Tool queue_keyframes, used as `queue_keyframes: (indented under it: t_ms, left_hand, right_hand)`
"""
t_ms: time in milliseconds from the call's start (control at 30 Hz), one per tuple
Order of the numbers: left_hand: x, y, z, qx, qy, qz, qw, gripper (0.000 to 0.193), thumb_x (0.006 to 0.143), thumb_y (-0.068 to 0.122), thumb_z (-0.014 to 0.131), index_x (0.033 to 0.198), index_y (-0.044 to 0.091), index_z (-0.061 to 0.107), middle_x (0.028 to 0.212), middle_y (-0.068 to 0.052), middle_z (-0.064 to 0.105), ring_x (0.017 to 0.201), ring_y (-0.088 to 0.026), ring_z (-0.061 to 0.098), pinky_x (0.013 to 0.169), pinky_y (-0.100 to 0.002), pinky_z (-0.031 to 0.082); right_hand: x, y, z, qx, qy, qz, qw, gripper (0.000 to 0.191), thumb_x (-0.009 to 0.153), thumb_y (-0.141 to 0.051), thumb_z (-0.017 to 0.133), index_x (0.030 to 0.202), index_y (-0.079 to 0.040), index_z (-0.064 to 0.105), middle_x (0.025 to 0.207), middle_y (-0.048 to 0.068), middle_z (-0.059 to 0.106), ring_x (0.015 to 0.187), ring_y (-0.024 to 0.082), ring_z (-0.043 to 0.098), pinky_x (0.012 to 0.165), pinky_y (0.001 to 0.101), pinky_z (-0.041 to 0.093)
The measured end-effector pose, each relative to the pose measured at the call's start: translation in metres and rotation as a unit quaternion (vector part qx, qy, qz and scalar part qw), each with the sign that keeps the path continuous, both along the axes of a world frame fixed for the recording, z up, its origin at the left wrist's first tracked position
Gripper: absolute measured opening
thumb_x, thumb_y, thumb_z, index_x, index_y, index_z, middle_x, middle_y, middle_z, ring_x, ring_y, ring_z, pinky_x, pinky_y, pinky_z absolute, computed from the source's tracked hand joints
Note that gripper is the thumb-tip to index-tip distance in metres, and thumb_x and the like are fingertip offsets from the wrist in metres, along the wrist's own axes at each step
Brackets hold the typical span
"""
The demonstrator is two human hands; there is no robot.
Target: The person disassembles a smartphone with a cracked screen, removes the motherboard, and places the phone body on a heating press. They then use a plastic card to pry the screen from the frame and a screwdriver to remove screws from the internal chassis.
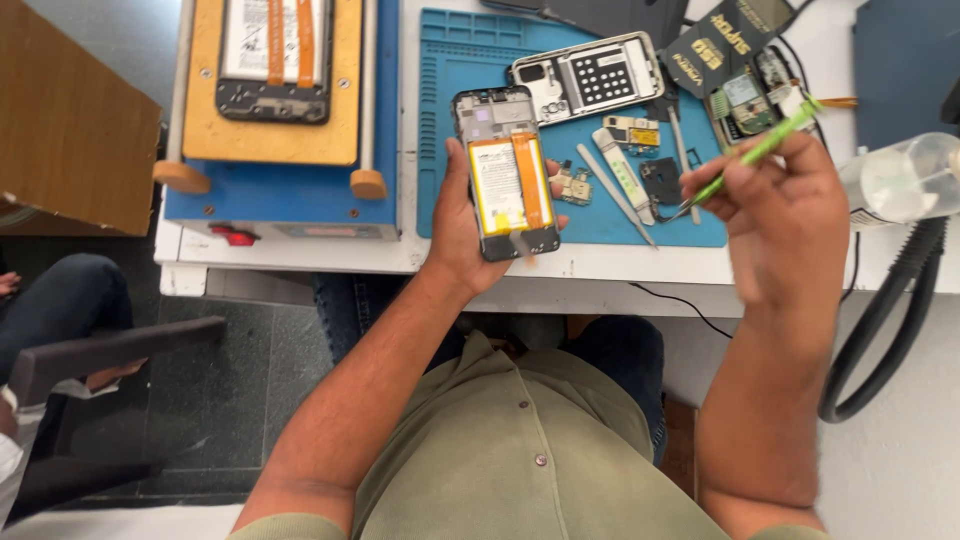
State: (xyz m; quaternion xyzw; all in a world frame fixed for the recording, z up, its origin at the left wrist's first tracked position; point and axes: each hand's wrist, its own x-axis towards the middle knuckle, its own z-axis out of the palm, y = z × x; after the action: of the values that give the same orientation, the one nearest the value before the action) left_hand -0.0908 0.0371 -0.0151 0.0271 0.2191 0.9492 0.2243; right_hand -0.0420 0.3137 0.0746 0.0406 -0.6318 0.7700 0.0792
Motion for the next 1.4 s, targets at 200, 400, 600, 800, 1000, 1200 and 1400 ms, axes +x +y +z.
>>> queue_keyframes:
  t_ms: [200,400,600,800,1000,1200,1400]
  left_hand:
    - [-0.001,0.004,-0.003,0.001,0.011,0.009,1.000,0.086,0.100,0.075,0.032,0.147,0.004,0.045,0.121,-0.019,0.062,0.112,-0.025,0.068,0.090,-0.048,0.066]
    - [-0.002,0.007,-0.006,0.024,0.038,0.007,0.999,0.082,0.104,0.072,0.030,0.148,0.003,0.045,0.121,-0.018,0.061,0.114,-0.025,0.066,0.090,-0.046,0.066]
    - [-0.003,0.008,-0.007,0.025,0.046,-0.005,0.999,0.083,0.104,0.072,0.028,0.146,0.002,0.045,0.123,-0.019,0.059,0.121,-0.027,0.064,0.092,-0.043,0.066]
    - [-0.003,0.010,-0.010,0.030,0.050,-0.009,0.998,0.080,0.106,0.070,0.028,0.148,0.004,0.044,0.123,-0.018,0.059,0.119,-0.025,0.063,0.092,-0.041,0.065]
    - [-0.003,0.010,-0.011,0.034,0.047,-0.009,0.998,0.078,0.106,0.068,0.028,0.147,0.004,0.044,0.121,-0.017,0.059,0.118,-0.024,0.063,0.089,-0.041,0.066]
    - [-0.004,0.010,-0.010,0.021,0.037,-0.010,0.999,0.078,0.104,0.069,0.029,0.147,0.005,0.043,0.122,-0.017,0.059,0.118,-0.024,0.064,0.089,-0.041,0.066]
    - [-0.004,0.012,-0.012,0.012,0.046,0.001,0.999,0.080,0.104,0.070,0.032,0.148,0.004,0.043,0.121,-0.017,0.058,0.118,-0.024,0.063,0.092,-0.040,0.064]
  right_hand:
    - [0.039,-0.079,-0.019,0.051,0.068,-0.010,0.996,0.059,0.106,0.005,0.070,0.150,-0.007,0.032,0.110,0.022,0.074,0.105,0.030,0.075,0.097,0.0407,0.063]
    - [0.046,-0.116,-0.041,0.204,0.199,0.018,0.958,0.069,0.112,0.007,0.062,0.160,-0.015,0.019,0.116,0.024,0.072,0.111,0.027,0.074,0.099,0.0356,0.063]
    - [0.037,-0.115,-0.050,0.273,0.260,-0.022,0.926,0.065,0.114,0.008,0.059,0.158,-0.019,0.018,0.121,0.024,0.070,0.113,0.026,0.073,0.098,0.0322,0.063]
    - [0.031,-0.112,-0.053,0.301,0.257,-0.037,0.918,0.069,0.113,0.008,0.061,0.161,-0.018,0.018,0.121,0.026,0.070,0.112,0.025,0.073,0.093,0.0289,0.062]
    - [0.029,-0.111,-0.055,0.327,0.274,-0.049,0.903,0.071,0.111,0.009,0.063,0.160,-0.018,0.019,0.118,0.024,0.070,0.109,0.025,0.074,0.093,0.0293,0.064]
    - [0.027,-0.113,-0.058,0.335,0.286,-0.062,0.896,0.074,0.109,0.011,0.066,0.159,-0.019,0.019,0.116,0.023,0.069,0.107,0.025,0.074,0.090,0.0290,0.066]
    - [0.026,-0.114,-0.055,0.348,0.290,-0.049,0.890,0.076,0.109,0.013,0.064,0.160,-0.018,0.017,0.117,0.024,0.069,0.109,0.025,0.074,0.092,0.0307,0.066]
